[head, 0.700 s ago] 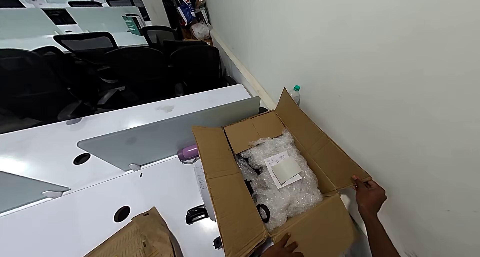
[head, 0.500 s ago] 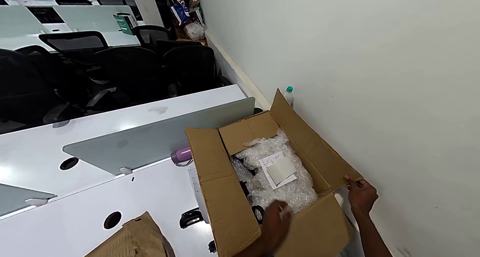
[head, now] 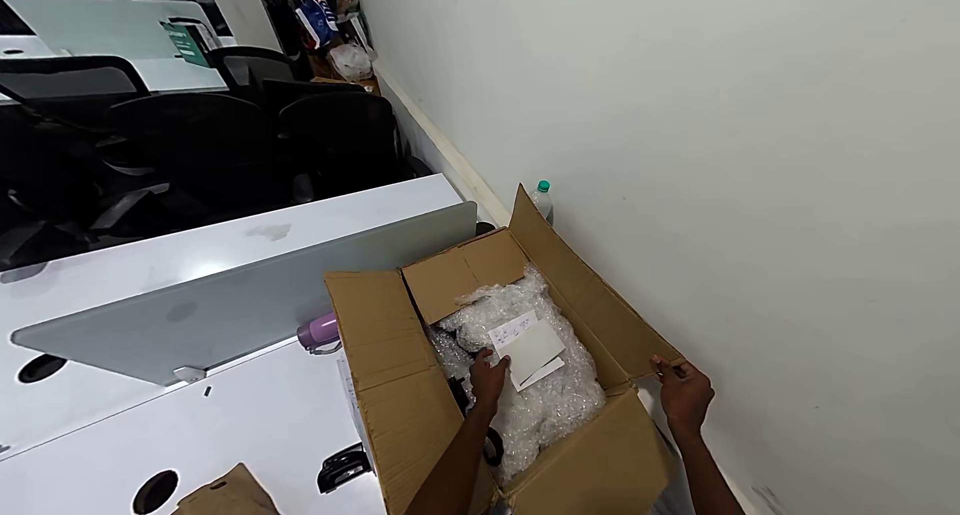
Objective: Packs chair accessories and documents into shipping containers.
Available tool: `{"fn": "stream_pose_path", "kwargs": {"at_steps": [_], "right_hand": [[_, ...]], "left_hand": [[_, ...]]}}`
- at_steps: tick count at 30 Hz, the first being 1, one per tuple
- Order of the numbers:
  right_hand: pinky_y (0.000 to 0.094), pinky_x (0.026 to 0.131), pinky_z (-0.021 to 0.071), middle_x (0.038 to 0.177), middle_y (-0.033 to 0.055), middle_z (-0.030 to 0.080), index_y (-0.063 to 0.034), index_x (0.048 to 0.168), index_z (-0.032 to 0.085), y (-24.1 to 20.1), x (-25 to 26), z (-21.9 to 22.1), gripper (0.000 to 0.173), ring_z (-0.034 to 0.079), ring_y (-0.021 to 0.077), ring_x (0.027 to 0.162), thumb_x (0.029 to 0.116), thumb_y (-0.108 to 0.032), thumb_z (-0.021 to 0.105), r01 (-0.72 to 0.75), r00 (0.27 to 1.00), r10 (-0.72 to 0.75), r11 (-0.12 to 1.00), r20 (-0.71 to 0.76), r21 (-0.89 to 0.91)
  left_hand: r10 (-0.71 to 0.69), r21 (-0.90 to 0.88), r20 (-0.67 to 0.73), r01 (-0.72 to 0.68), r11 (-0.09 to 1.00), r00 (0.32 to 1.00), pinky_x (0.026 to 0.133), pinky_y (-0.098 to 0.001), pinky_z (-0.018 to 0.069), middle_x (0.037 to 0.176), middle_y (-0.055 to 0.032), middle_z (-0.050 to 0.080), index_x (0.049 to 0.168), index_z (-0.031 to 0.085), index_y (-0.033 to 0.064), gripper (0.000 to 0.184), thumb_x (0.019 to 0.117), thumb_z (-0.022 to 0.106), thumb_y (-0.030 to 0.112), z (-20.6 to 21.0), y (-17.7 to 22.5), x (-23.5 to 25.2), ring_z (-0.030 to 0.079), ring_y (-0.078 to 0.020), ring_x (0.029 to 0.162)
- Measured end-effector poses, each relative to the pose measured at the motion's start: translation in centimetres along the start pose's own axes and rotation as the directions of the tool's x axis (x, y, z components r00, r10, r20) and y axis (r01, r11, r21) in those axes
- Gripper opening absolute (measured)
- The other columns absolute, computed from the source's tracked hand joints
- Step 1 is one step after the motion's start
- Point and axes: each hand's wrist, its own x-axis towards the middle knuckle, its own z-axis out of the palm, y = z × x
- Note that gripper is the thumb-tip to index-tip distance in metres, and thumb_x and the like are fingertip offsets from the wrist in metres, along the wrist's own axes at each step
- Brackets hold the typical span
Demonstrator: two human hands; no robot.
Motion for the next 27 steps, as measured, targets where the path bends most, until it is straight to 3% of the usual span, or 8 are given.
{"fn": "stream_pose_path", "kwargs": {"at_steps": [6,10,14,17,19,24,27], "right_hand": [[0.0511,0.074,0.0542,0.078,0.0171,0.07,0.0035,0.089,0.071,0.0,0.0,0.0,0.02,0.068,0.0276,0.071,0.0933,-0.015,0.076,0.002,1.0,-0.002,0.999,-0.002,-0.033],[0.0573,0.078,0.0533,0.084,0.0211,0.071,0.0045,0.094,0.072,0.1,0.0,-0.1,0.02,0.069,0.0336,0.077,0.0945,-0.015,0.075,0.01,1.0,-0.009,0.999,0.01,-0.052],[0.0553,0.077,0.0549,0.085,0.0203,0.072,0.0041,0.095,0.072,0.2,0.0,0.0,0.019,0.07,0.0319,0.077,0.0948,-0.015,0.074,0.011,1.0,-0.011,0.999,0.005,-0.035],[0.0555,0.077,0.0545,0.085,0.021,0.071,0.0048,0.096,0.072,0.2,-0.1,0.0,0.019,0.07,0.032,0.077,0.095,-0.014,0.074,0.012,1.0,-0.012,1.0,0.004,-0.028],[0.0558,0.077,0.054,0.085,0.0214,0.071,0.0056,0.096,0.071,0.3,-0.1,0.0,0.021,0.069,0.0322,0.077,0.0952,-0.015,0.074,0.019,1.0,-0.019,0.999,0.005,-0.033],[0.0552,0.077,0.0541,0.087,0.0225,0.07,0.0072,0.099,0.07,0.3,-0.2,0.0,0.022,0.068,0.0324,0.077,0.0966,-0.014,0.072,0.029,1.0,-0.029,0.999,0.008,-0.023],[0.0541,0.077,0.0546,0.088,0.0226,0.07,0.0077,0.101,0.07,0.4,-0.2,0.0,0.023,0.068,0.0312,0.077,0.0966,-0.015,0.072,0.052,0.999,-0.051,0.998,0.017,-0.021]], "left_hand": [[0.025,0.034,0.067,-0.027,0.999,0.997,0.099,-0.0606,0.0446,0.127,-0.0269,0.061,0.133,0.061,-0.0001,0.045,0.0976,0.071,0.026,0.0,-0.3,1.2,0.058,-0.0409,0.116],[0.129,0.104,-0.029,-0.125,0.987,0.991,0.097,-0.0556,0.0487,0.121,-0.0243,0.065,0.122,0.069,-0.0006,0.032,0.097,0.071,0.019,0.2,0.0,1.0,0.062,-0.0373,0.111],[0.201,0.169,-0.064,-0.188,0.968,0.977,0.098,-0.0502,0.05,0.118,-0.0228,0.067,0.115,0.072,-0.0022,0.027,0.0965,0.07,0.017,0.4,0.4,0.1,0.064,-0.0347,0.109],[0.234,0.132,-0.063,-0.224,0.965,0.97,0.093,-0.0457,0.0545,0.114,-0.0218,0.069,0.117,0.069,-0.0045,0.025,0.0993,0.065,0.012,0.5,1.0,-1.0,0.069,-0.0306,0.098],[0.252,0.088,-0.035,-0.248,0.965,0.967,0.091,-0.0447,0.0557,0.113,-0.0222,0.069,0.121,0.066,-0.0055,0.025,0.1013,0.062,0.01,0.4,1.4,-1.5,0.07,-0.0302,0.098],[0.249,-0.08,0.021,-0.246,0.966,0.968,0.066,-0.0398,0.0615,0.093,-0.0184,0.07,0.128,0.057,-0.0063,0.028,0.105,0.056,0.009,-0.7,2.3,-3.2,0.071,-0.0227,0.07],[0.237,-0.201,0.009,-0.231,0.952,0.971,0.06,-0.0361,0.061,0.086,-0.0171,0.069,0.128,0.055,-0.0085,0.028,0.1046,0.056,0.007,-2.3,3.2,-4.8,0.069,-0.0193,0.063]]}}
